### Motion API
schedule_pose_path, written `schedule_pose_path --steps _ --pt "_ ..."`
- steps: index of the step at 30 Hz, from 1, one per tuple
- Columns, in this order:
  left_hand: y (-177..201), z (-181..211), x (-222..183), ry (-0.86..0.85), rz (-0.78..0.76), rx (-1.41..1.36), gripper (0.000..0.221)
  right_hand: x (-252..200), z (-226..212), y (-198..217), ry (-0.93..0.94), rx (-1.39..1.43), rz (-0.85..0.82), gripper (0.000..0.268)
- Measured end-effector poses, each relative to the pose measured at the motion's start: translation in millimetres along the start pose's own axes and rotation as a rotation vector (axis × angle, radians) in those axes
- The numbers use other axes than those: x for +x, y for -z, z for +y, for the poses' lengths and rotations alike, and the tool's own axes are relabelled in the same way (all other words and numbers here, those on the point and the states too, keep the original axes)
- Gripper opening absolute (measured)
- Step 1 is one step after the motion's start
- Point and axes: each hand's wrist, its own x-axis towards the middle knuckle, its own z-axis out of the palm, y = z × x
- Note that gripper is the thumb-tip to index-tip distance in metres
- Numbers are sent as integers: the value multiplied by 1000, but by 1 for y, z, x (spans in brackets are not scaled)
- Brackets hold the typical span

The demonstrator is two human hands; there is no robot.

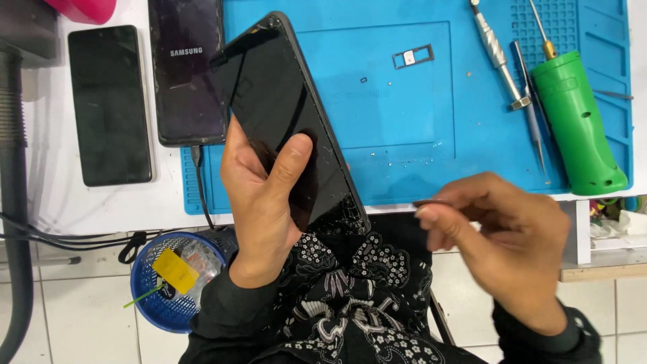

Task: Removing the SIM tray and prying off the back cover of a smartphone using specialized tools.

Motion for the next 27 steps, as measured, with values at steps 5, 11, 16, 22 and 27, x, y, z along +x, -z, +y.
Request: schedule_pose_path --steps 5,11,16,22,27 --pt "6 -9 -2 -55 60 4 70 0 -13 -19 166 59 -70 6" --pt "9 -16 -6 -135 74 63 66 -3 -14 -31 52 109 -43 13" --pt "9 -18 -6 -184 67 109 66 -3 -11 -33 40 88 -46 12" --pt "9 -18 -8 -198 88 154 68 -3 -10 -34 12 81 -37 14" --pt "8 -19 -10 -240 96 186 69 -4 -6 -37 24 92 -23 14"
